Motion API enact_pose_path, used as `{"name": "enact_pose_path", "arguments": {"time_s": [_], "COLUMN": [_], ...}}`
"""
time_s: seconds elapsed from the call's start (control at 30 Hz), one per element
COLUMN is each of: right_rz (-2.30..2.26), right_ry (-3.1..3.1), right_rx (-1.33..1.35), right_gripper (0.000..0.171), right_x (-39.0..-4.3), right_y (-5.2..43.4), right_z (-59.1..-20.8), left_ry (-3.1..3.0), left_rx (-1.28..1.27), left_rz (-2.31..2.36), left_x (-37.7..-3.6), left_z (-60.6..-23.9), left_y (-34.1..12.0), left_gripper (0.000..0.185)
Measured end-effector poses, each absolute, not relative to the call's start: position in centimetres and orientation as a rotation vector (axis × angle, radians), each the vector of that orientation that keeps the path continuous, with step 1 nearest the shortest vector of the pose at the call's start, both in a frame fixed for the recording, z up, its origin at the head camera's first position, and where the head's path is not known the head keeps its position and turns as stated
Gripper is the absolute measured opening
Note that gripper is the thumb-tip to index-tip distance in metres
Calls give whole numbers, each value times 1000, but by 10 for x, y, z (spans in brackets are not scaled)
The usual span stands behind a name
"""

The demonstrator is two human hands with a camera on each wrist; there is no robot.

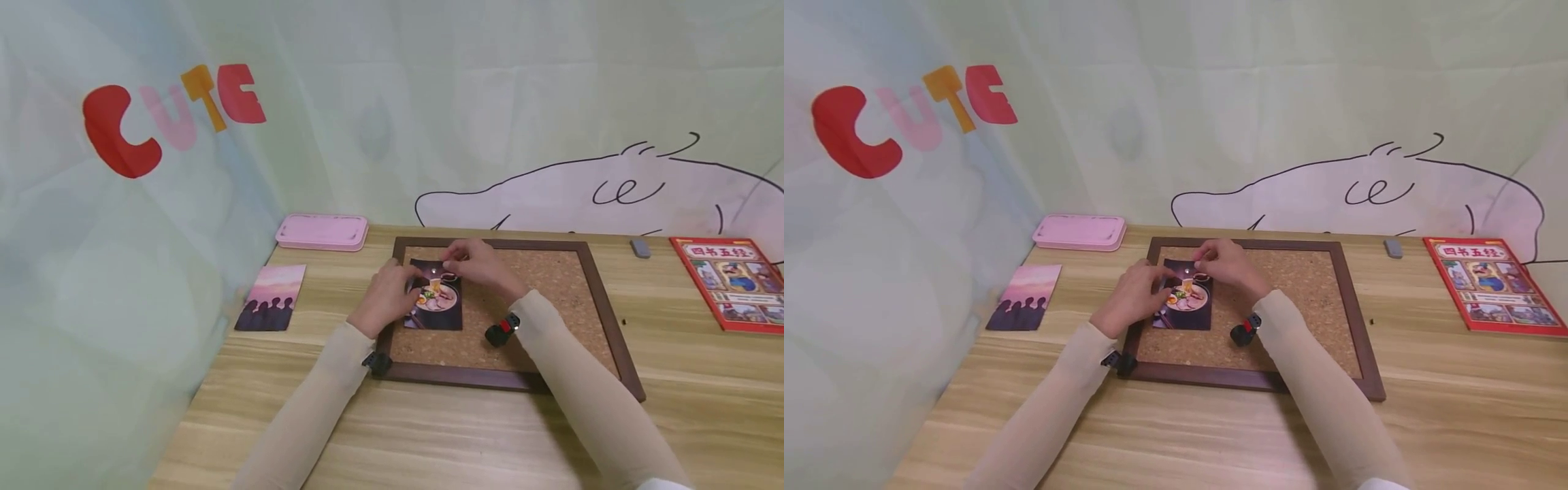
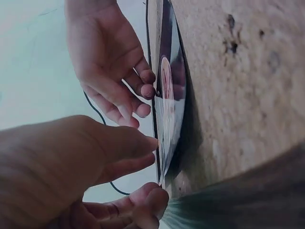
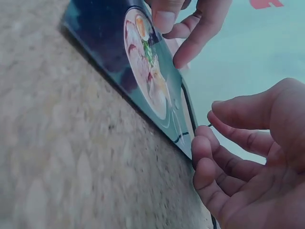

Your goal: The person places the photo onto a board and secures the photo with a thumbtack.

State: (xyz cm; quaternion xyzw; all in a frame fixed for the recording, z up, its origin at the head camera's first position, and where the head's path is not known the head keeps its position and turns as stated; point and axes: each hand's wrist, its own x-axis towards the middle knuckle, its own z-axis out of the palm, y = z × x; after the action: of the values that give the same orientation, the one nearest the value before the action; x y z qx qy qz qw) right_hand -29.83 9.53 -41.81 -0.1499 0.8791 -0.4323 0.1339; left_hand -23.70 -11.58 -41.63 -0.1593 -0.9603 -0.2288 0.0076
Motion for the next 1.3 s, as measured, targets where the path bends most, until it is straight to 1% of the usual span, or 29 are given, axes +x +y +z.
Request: {"name": "enact_pose_path", "arguments": {"time_s": [0.1, 0.2, 0.37, 0.47, 0.7, 1.0, 1.3], "right_rz": [-1242, -1210, -1131, -1062, -902, -724, -642], "right_ry": [2566, 2588, 2617, 2654, 2808, 3019, 3068], "right_rx": [-445, -474, -584, -627, -648, -696, -719], "right_gripper": [23, 29, 50, 62, 74, 88, 94], "right_x": [-294, -289, -279, -273, -261, -248, -236], "right_y": [102, 108, 120, 127, 145, 172, 200], "right_z": [-416, -412, -407, -406, -410, -415, -416], "left_ry": [-3001, -3010, -3018, -2994, -2934, -2921, -2929], "left_rx": [-479, -438, -441, -496, -602, -539, -513], "left_rz": [-709, -701, -636, -557, -413, -247, -219], "left_x": [-236, -234, -234, -234, -232, -234, -230], "left_z": [-414, -412, -409, -408, -406, -404, -398], "left_y": [-115, -116, -116, -116, -122, -153, -175], "left_gripper": [35, 50, 78, 88, 94, 99, 99]}}
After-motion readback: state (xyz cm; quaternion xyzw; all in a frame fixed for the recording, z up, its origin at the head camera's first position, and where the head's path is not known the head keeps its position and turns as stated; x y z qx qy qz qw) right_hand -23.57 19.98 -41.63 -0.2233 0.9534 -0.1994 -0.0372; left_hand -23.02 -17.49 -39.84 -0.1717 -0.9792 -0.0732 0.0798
